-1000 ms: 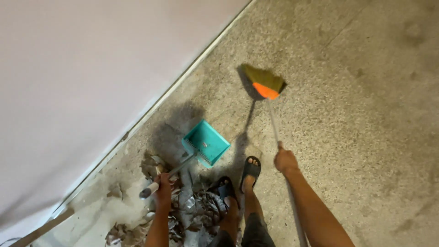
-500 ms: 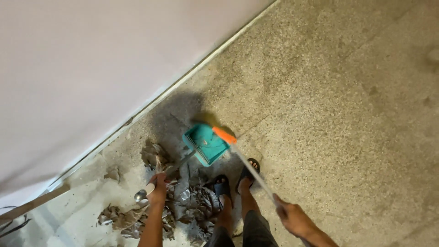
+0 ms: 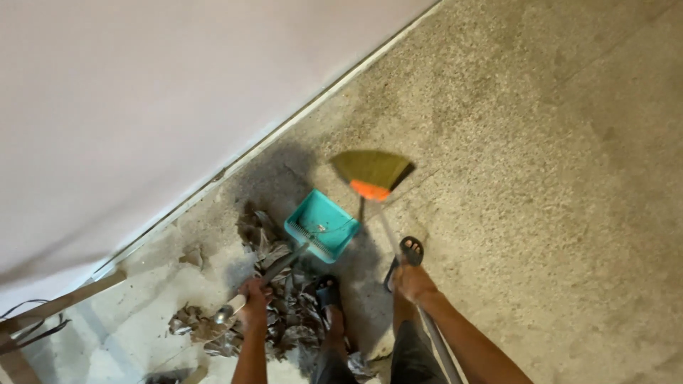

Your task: Sweeping dried leaves and debris into a dustpan using a broom on a concrete floor.

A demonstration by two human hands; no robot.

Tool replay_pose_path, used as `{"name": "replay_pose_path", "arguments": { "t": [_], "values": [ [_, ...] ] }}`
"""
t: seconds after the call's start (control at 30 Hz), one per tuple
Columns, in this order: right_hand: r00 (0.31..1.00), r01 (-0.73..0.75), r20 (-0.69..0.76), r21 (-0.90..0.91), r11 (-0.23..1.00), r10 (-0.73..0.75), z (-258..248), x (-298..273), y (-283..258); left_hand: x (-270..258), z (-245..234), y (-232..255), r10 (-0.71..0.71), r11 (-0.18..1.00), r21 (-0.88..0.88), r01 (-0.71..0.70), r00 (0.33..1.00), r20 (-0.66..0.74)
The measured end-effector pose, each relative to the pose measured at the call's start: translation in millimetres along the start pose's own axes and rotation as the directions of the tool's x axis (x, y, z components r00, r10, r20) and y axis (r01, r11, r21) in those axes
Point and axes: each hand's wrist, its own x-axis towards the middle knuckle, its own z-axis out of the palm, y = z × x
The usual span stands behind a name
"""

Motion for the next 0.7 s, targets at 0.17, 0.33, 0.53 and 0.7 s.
{"name": "replay_pose_path", "arguments": {
  "t": [0.17, 0.33, 0.53, 0.7],
  "values": [
    [0.961, -0.096, 0.275, 0.429, 0.898, -0.029, 53.6, -75.2, -5.5, -32.2, -2.5, 50.7, -0.094, 0.982, 0.173, 0.07, 0.986, 0.137],
    [0.992, 0.086, 0.078, 0.194, 0.977, -0.102, 63.9, -158.9, 4.9, -6.9, -25.9, 17.3, 0.019, 0.976, 0.209, -0.06, 0.981, 0.195],
    [0.972, 0.108, -0.212, 0.042, 0.993, -0.097, 44.4, -141.6, -46.3, -4.4, -65.1, 31.7, 0.019, 0.986, 0.158, -0.048, 0.984, 0.178],
    [0.977, 0.132, -0.139, -0.206, 0.97, -0.162, 27.8, -72.2, -132.3, -3.6, -91.6, 32.5, -0.116, 0.975, 0.201, 0.092, 0.987, 0.113]
  ]
}}
